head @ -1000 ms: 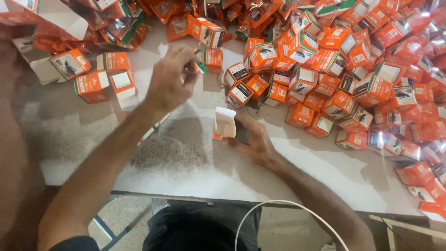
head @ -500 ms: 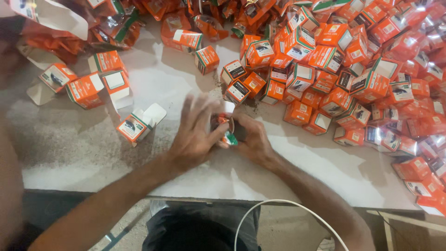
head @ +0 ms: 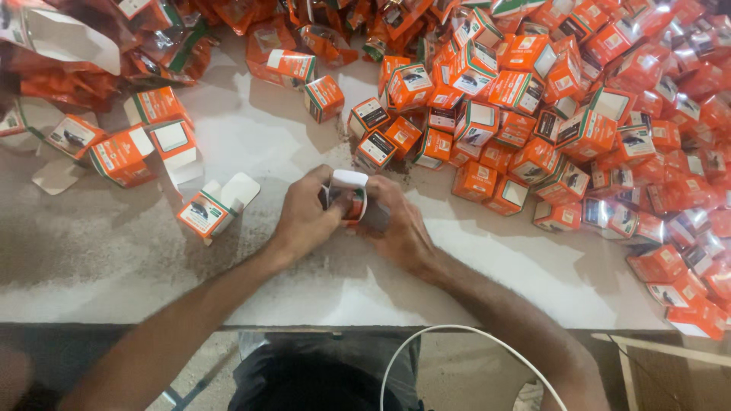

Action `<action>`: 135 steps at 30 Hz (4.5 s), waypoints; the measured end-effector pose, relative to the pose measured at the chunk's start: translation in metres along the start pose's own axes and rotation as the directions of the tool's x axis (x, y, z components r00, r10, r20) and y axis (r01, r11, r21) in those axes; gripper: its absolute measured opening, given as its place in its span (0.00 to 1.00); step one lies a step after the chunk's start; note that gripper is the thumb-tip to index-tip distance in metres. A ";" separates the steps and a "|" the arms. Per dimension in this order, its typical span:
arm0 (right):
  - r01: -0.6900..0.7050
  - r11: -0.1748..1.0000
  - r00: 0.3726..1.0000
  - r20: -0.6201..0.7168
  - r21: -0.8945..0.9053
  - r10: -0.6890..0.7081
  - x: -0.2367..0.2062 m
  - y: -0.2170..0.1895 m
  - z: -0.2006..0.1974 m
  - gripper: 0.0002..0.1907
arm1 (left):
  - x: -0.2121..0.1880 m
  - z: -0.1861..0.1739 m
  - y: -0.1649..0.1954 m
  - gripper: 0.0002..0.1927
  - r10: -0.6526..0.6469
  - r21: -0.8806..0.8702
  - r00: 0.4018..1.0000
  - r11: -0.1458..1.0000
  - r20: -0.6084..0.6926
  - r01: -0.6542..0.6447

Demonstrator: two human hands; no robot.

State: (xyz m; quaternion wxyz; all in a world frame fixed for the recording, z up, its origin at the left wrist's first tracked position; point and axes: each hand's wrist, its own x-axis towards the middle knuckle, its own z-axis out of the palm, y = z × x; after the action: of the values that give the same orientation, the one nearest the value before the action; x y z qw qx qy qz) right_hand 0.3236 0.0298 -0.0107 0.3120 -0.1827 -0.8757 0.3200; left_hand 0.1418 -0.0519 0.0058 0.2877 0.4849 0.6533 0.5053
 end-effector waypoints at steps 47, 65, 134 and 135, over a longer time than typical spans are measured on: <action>0.158 0.982 0.985 0.089 -0.100 -0.149 0.004 0.003 -0.002 0.37 | -0.020 -0.030 -0.009 0.12 0.644 0.441 0.653 0.489 0.398 -0.752; -0.084 0.896 0.957 0.287 0.436 -0.050 -0.007 -0.010 0.013 0.53 | -0.054 -0.061 0.030 0.23 0.479 0.630 0.859 0.728 -0.182 -0.272; -0.084 0.996 0.996 0.023 -0.003 0.084 -0.007 0.009 -0.002 0.37 | 0.005 0.006 -0.010 0.08 -0.061 -0.064 0.997 0.996 0.048 0.064; -0.009 0.999 0.999 0.038 -0.047 0.011 -0.007 0.010 -0.003 0.35 | 0.005 0.007 -0.011 0.07 -0.052 -0.081 0.998 0.995 0.044 0.056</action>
State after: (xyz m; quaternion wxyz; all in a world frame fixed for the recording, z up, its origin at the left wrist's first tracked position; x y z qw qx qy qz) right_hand 0.3318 0.0345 -0.0191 0.2895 -0.1881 -0.8878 0.3044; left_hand 0.1422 -0.0448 -0.0067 0.3343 0.4653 0.6388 0.5135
